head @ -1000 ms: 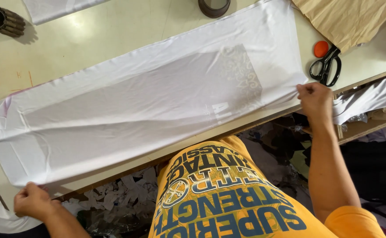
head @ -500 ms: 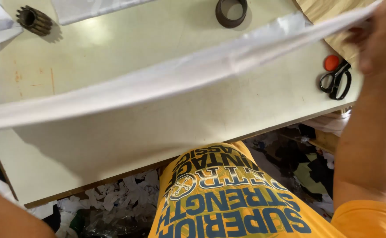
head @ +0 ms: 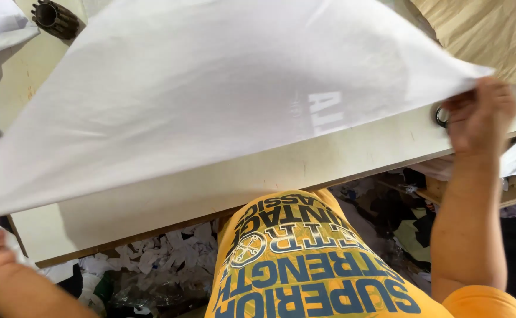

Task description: The person uses shears to cut a piece of white fabric along the edge of a brown paper pattern. They then fold the fabric, place the pattern on top, and cut the fabric again to match the pattern shape.

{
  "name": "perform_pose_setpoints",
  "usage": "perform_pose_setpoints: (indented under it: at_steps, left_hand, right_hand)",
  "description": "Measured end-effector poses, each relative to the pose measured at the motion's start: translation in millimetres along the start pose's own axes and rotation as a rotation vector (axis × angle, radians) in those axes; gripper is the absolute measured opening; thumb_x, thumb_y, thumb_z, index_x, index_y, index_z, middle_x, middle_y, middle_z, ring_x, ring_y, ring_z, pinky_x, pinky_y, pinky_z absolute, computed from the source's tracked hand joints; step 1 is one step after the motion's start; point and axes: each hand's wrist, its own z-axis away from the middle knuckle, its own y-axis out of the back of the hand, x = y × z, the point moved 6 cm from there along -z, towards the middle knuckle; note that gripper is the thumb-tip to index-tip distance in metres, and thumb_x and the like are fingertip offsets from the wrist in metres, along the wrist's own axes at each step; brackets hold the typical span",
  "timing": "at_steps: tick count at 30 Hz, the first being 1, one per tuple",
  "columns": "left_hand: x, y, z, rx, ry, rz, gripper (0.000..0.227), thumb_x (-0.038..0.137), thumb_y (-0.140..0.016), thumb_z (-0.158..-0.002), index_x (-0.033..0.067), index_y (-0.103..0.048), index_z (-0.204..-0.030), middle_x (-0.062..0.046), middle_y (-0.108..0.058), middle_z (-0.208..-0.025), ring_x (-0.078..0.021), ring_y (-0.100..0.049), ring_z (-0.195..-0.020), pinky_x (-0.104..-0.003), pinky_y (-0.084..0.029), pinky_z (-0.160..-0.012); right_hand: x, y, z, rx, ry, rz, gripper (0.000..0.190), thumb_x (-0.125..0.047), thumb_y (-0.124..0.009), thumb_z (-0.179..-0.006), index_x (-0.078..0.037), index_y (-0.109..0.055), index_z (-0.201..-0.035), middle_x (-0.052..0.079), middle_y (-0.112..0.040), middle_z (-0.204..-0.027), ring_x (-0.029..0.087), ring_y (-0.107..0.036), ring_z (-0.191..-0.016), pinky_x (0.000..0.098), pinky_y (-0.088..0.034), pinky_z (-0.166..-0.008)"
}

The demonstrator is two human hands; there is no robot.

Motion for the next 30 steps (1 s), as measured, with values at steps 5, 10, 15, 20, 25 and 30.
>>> perform_pose_setpoints:
  at_steps: [5,10,15,20,25,30]
  left_hand:
    - [-24,-33,104,0.016,0.004,-0.094,0.009,0.01,-0.065,-0.105,0.0138,-0.063,-0.098,0.0,-0.076,-0.074,-0.004,-0.076,-0.056,-0.023,-0.037,-0.037]
    - [-50,-22,115,0.039,-0.061,-0.412,0.01,0.01,-0.058,-0.106,0.0141,-0.06,-0.097,0.003,-0.068,-0.075,-0.0051,-0.071,-0.054,-0.024,-0.035,-0.035]
    - [-83,17,106,0.032,-0.305,-0.617,0.02,0.008,-0.064,-0.109,0.0082,-0.063,-0.089,-0.003,-0.067,-0.069,-0.0129,-0.06,-0.049,-0.032,-0.051,-0.047]
    - [-114,51,105,0.095,-0.505,-0.84,0.013,0.012,-0.067,-0.105,0.0054,-0.071,-0.095,-0.008,-0.072,-0.087,-0.0279,-0.068,-0.075,-0.047,-0.054,-0.063]
    - [-75,-14,171,0.139,-1.015,-0.807,0.031,-0.012,-0.071,-0.097,-0.0144,-0.065,-0.128,-0.033,-0.067,-0.12,-0.0479,-0.062,-0.11,-0.056,-0.049,-0.095]
    - [-88,-158,252,-0.475,-1.179,-0.772,0.05,0.009,-0.064,-0.103,-0.0017,-0.053,-0.151,-0.026,-0.046,-0.162,-0.0474,-0.034,-0.155,-0.062,-0.019,-0.13]
  right_hand:
    - [87,-5,-9,0.006,-0.233,0.109,0.017,0.0,-0.072,-0.107,-0.012,-0.06,-0.103,0.005,-0.066,-0.088,0.018,-0.07,-0.07,0.0318,-0.069,-0.064]
    - [103,7,0,-0.008,-0.21,0.317,0.039,-0.005,-0.075,-0.104,-0.005,-0.05,-0.134,0.007,-0.062,-0.11,0.017,-0.071,-0.075,0.0297,-0.069,-0.062]
    - [79,21,37,-0.017,-0.232,0.622,0.035,-0.007,-0.077,-0.103,-0.006,-0.058,-0.132,0.005,-0.063,-0.103,0.015,-0.07,-0.083,0.0264,-0.067,-0.07]
    - [72,49,61,-0.044,-0.167,1.008,0.038,-0.019,-0.08,-0.104,-0.004,-0.061,-0.134,0.011,-0.07,-0.109,0.025,-0.066,-0.082,0.0412,-0.055,-0.066]
    - [55,9,52,-0.152,0.645,1.211,0.031,0.007,-0.085,-0.105,0.015,-0.069,-0.131,0.028,-0.064,-0.12,0.041,-0.064,-0.102,0.0566,-0.055,-0.074]
    - [77,-109,42,-0.455,1.113,1.047,0.058,-0.027,-0.061,-0.124,0.022,-0.057,-0.153,0.049,-0.055,-0.151,0.069,-0.046,-0.138,0.0762,-0.038,-0.113]
